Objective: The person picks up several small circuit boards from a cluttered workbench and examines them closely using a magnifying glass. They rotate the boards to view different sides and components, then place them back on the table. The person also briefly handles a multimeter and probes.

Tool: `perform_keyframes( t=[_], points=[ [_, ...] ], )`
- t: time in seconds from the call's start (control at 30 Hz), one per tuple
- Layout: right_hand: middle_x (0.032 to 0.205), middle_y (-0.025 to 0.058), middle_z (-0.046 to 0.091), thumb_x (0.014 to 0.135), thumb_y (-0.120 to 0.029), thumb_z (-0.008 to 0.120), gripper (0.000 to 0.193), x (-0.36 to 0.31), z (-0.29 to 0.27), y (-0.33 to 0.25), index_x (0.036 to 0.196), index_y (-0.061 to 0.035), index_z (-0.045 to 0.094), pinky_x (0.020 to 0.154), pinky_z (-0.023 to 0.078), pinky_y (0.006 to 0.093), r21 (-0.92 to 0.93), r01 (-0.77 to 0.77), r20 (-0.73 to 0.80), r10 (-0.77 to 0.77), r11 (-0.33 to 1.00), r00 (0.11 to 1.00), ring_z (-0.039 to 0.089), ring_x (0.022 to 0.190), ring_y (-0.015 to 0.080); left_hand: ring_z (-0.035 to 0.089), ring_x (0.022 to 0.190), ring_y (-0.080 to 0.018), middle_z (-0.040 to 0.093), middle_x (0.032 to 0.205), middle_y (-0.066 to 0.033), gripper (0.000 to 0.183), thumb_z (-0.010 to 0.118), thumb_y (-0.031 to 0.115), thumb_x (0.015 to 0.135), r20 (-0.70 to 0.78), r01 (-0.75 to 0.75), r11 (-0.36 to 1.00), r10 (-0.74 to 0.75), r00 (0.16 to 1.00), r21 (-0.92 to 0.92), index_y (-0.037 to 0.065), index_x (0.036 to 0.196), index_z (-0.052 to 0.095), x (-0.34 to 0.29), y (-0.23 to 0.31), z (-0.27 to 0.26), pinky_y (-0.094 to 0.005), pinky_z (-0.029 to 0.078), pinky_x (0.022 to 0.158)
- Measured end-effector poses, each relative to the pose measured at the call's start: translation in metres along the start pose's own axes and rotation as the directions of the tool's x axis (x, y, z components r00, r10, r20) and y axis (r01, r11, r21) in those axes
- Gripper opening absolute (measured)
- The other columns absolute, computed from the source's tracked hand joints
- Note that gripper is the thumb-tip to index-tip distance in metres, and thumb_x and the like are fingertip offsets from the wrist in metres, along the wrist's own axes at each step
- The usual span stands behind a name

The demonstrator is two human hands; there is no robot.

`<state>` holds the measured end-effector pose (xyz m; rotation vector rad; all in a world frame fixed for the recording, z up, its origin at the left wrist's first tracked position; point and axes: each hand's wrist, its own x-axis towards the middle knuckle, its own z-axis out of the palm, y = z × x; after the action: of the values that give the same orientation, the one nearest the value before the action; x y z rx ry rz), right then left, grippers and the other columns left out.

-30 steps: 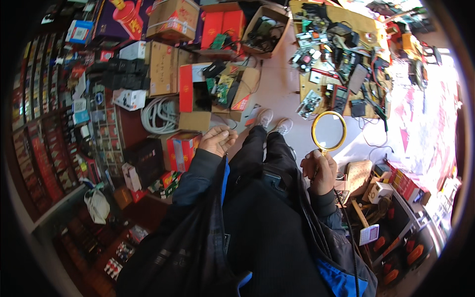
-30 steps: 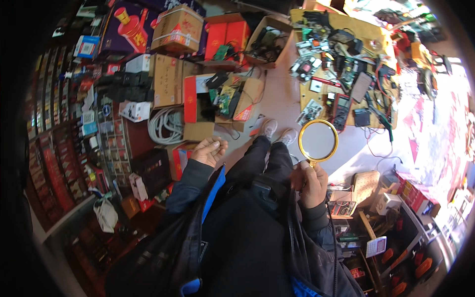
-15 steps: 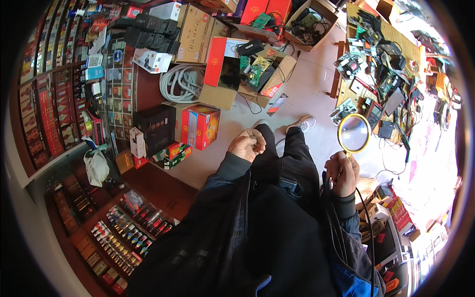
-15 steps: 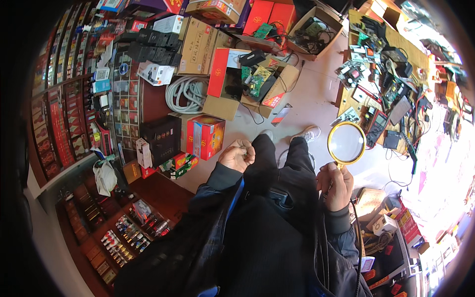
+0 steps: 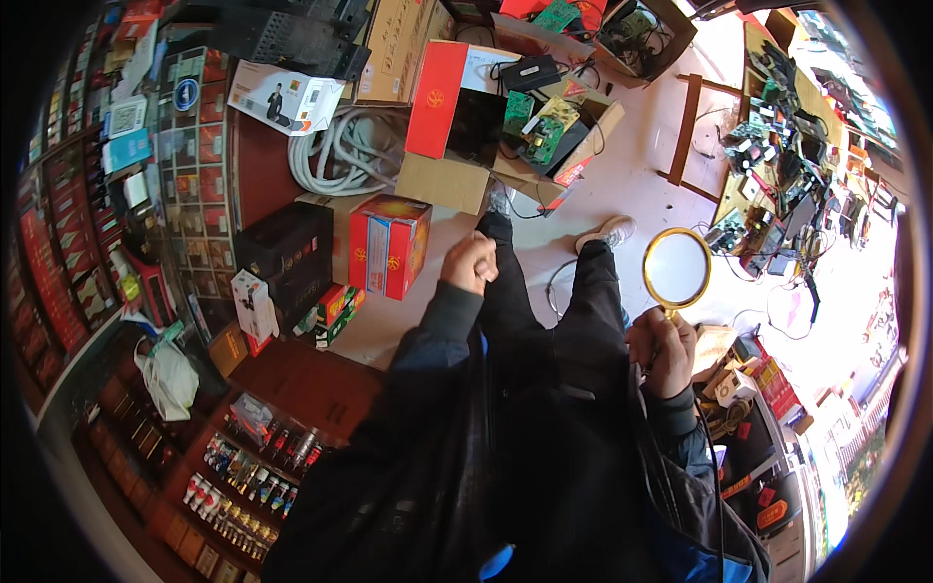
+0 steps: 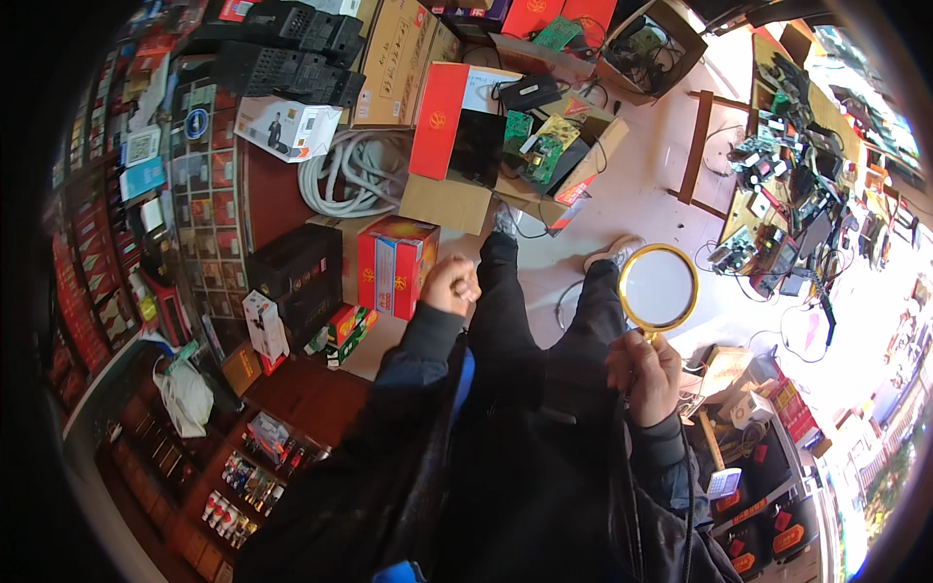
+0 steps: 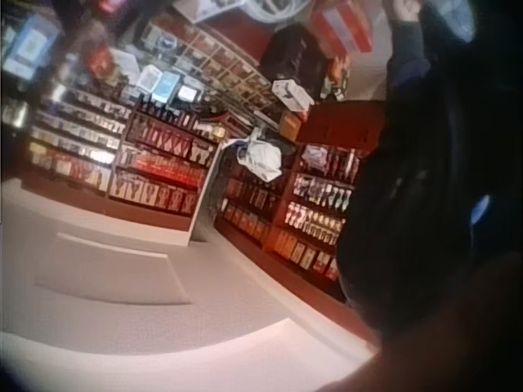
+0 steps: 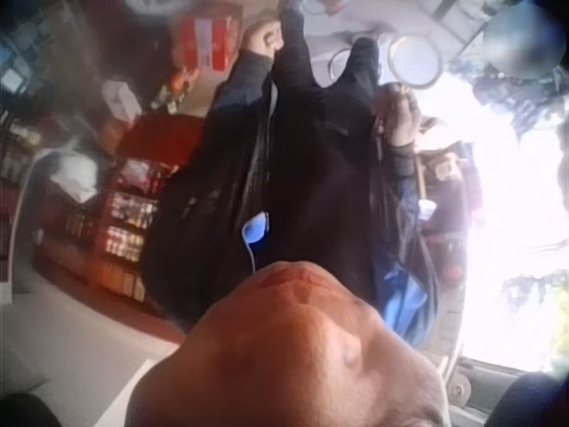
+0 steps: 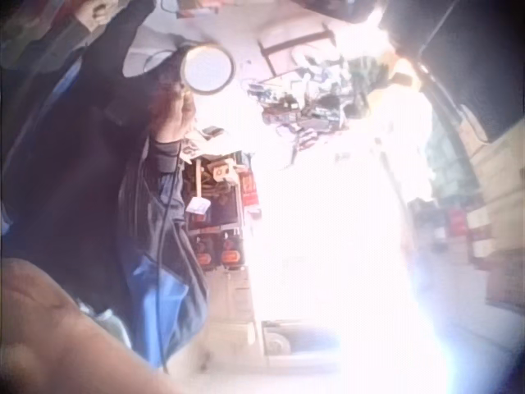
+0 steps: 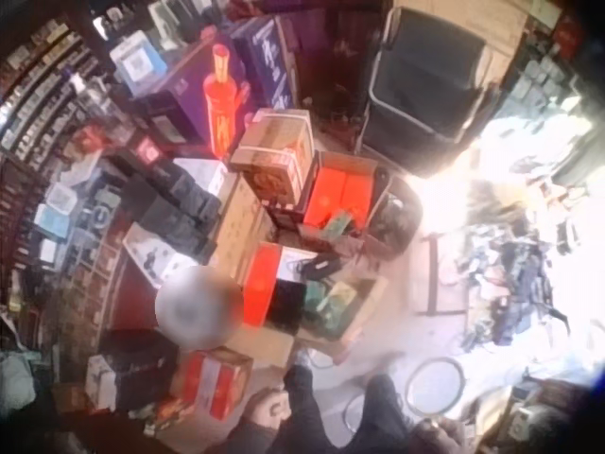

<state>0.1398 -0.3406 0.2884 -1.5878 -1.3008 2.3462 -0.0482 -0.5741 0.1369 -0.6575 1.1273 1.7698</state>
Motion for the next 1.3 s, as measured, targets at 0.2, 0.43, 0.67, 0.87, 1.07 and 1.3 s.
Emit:
perform_keyframes(
  t=[0.2,0.43,0.67,0.87,1.07,1.3],
  points=[
    [0.069,0.0059,0.061,0.100,-0.024,0.057,0.029,0.022,0.089,0.037,0.093,0.0027,0.063,0.049,0.042,0.0240,0.015,-0.186,-0.025,0.186,0.982,0.982,0.053,0.051,0.0105,0.038,0.048,-0.0038,0.045,0.060,0.0085,0.028,0.076,0.029,0.084,-0.154,-0.033,0.813,0.150,0.977,0.581,0.018,0.070,0.055,0.162,0.042,-0.077,-0.0233,0.026,0.043],
    [0.072,0.0034,0.061,0.101,-0.020,0.054,0.026,0.044,0.120,0.062,0.094,0.0032,0.063,0.054,0.042,0.0235,0.023,-0.314,-0.050,0.315,0.949,0.948,0.054,0.057,0.0092,0.062,0.074,-0.0221,0.065,0.075,-0.0093,0.058,0.081,0.054,0.072,-0.052,-0.058,0.408,0.254,0.966,0.911,0.001,0.076,0.060,0.312,0.043,-0.066,-0.0361,0.050,0.072],
    [0.067,0.0029,0.060,0.100,-0.027,0.058,0.032,0.066,0.117,0.089,0.090,0.0027,0.064,0.053,0.040,0.0233,0.134,-0.334,-0.195,0.356,0.933,0.914,0.053,0.056,0.0093,0.064,0.112,-0.0401,0.063,0.121,-0.0312,0.109,0.082,0.068,0.061,-0.114,0.113,0.018,0.260,0.959,0.993,-0.012,0.126,0.047,0.408,0.014,0.009,-0.0456,0.052,0.095],
    [0.067,0.0063,0.061,0.100,-0.027,0.057,0.035,0.071,0.115,0.103,0.092,0.0063,0.065,0.053,0.041,0.0241,0.235,-0.341,-0.250,0.395,0.910,0.884,0.054,0.055,0.0112,0.067,0.107,-0.0369,0.068,0.114,-0.0258,0.099,0.083,0.067,0.061,-0.109,0.146,-0.147,0.237,0.965,0.978,-0.009,0.120,0.057,0.447,-0.010,0.015,-0.0428,0.054,0.092],
    [0.068,0.0077,0.062,0.099,-0.025,0.057,0.035,0.072,0.112,0.108,0.092,0.0076,0.065,0.055,0.042,0.0249,0.308,-0.318,-0.234,0.395,0.897,0.888,0.054,0.055,0.0118,0.068,0.106,-0.0390,0.069,0.109,-0.0297,0.089,0.078,0.066,0.066,-0.030,0.079,-0.180,0.260,0.965,0.981,-0.012,0.108,0.068,0.452,-0.008,0.011,-0.0417,0.052,0.093],
    [0.066,0.0073,0.061,0.100,-0.022,0.056,0.032,0.068,0.109,0.108,0.093,0.0079,0.065,0.054,0.042,0.0252,0.320,-0.294,-0.184,0.363,0.901,0.913,0.054,0.055,0.0119,0.068,0.102,-0.0386,0.071,0.103,-0.0260,0.076,0.080,0.059,0.067,0.084,-0.083,-0.019,0.374,0.924,0.996,-0.008,0.100,0.069,0.440,0.022,-0.019,-0.0417,0.050,0.092]
  ],
)
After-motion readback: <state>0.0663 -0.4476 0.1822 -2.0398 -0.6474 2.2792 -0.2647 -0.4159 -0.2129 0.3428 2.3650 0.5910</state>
